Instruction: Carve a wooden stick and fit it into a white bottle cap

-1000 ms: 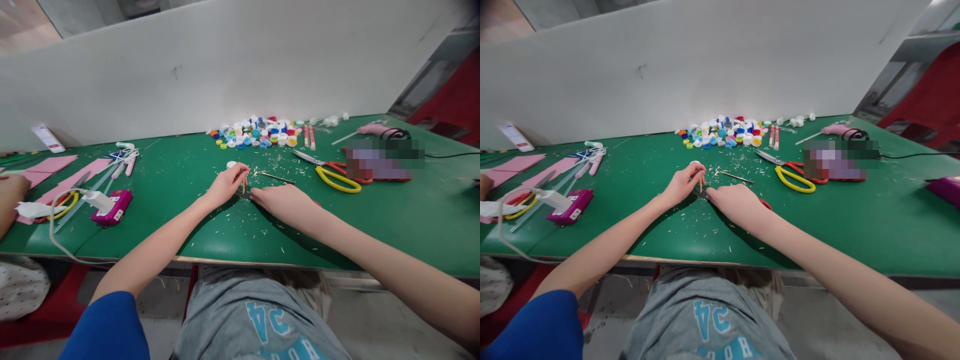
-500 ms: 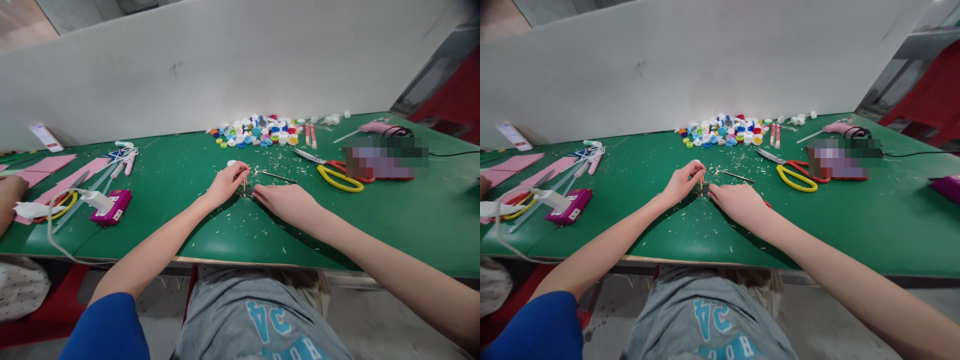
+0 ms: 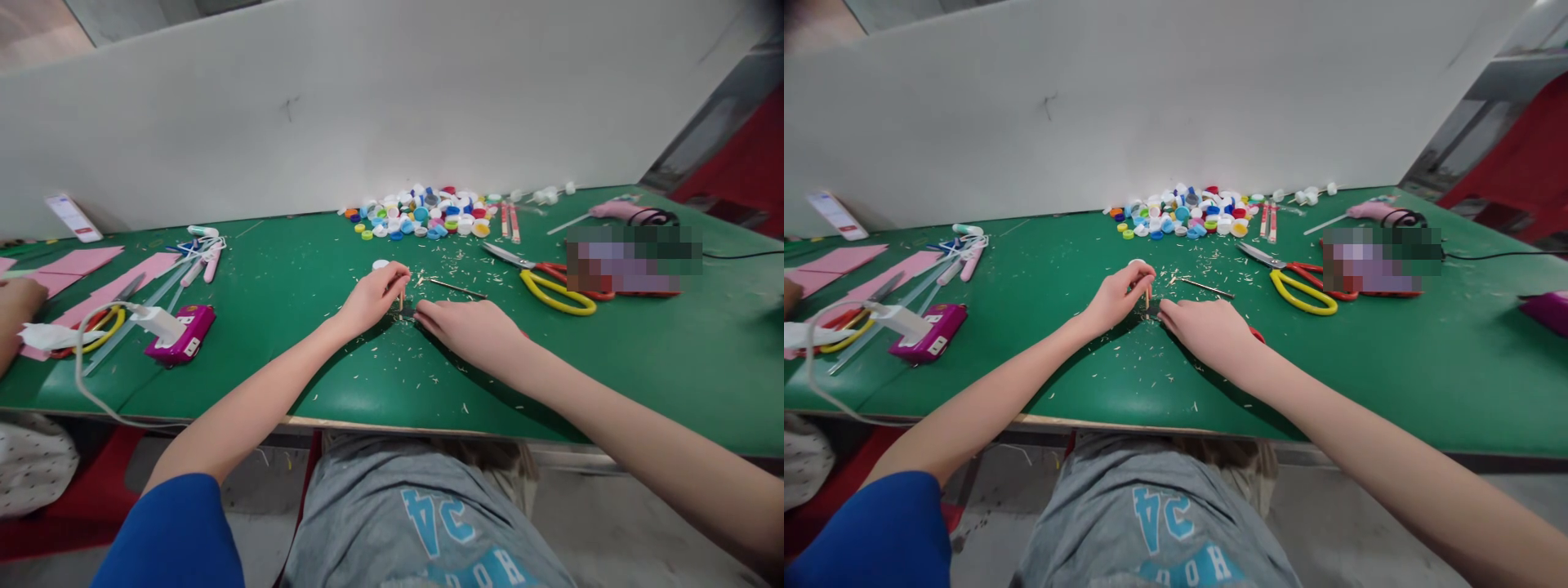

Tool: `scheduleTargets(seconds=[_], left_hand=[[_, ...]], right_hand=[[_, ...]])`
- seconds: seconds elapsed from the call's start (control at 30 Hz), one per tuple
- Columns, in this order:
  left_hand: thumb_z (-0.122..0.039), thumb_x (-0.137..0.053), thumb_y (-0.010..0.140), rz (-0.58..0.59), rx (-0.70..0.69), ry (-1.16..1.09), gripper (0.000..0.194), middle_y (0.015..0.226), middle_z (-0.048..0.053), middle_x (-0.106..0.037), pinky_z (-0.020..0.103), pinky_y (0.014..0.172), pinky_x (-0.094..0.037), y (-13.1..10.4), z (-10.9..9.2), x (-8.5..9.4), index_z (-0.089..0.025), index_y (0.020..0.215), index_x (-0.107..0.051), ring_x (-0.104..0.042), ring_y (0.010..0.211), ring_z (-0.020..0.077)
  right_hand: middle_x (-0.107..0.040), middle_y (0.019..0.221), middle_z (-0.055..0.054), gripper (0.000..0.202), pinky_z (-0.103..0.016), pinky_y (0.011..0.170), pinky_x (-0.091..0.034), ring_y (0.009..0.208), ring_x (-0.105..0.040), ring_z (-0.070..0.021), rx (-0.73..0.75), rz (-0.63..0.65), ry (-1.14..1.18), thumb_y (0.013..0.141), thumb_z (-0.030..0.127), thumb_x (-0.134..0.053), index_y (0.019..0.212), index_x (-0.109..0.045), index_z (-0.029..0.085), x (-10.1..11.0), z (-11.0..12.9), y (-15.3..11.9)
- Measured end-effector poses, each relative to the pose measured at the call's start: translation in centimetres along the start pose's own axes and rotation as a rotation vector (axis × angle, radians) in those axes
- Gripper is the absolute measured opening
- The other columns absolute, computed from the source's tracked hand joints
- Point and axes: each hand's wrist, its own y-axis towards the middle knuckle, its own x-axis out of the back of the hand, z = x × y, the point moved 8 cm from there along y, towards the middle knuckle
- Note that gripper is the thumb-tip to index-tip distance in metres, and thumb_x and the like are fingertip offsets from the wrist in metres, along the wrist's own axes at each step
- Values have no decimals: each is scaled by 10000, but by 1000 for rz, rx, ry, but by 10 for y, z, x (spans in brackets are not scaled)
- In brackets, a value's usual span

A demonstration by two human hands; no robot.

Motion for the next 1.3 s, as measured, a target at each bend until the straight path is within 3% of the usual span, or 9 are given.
scheduleTargets(seconds=[0.47,0.77,1.3], left_hand=[[-312,-419,988,1,1,12,165,804,-11,-648,237,722,-450,0,0,0,-196,963,-532,-584,717,88],[-320,-411,988,5,-12,12,166,790,-8,-643,252,739,-449,0,-1,0,-202,971,-527,-586,731,102],[-315,-411,989,1,-15,7,166,797,-6,-651,246,723,-441,1,1,0,-198,981,-529,-586,722,98]], right_hand=[[-697,929,-75,420,-296,514,-180,706,-645,-184,16,-22,-49,1038,367,-198,1127,-573,202,-3,6,-1],[-698,906,-69,422,-295,509,-180,694,-641,-180,-8,32,-28,1035,386,-190,1105,-563,202,-1,5,1],[-694,870,-72,426,-303,511,-186,671,-634,-174,4,10,-43,1033,387,-194,1074,-572,196,2,7,-1]])
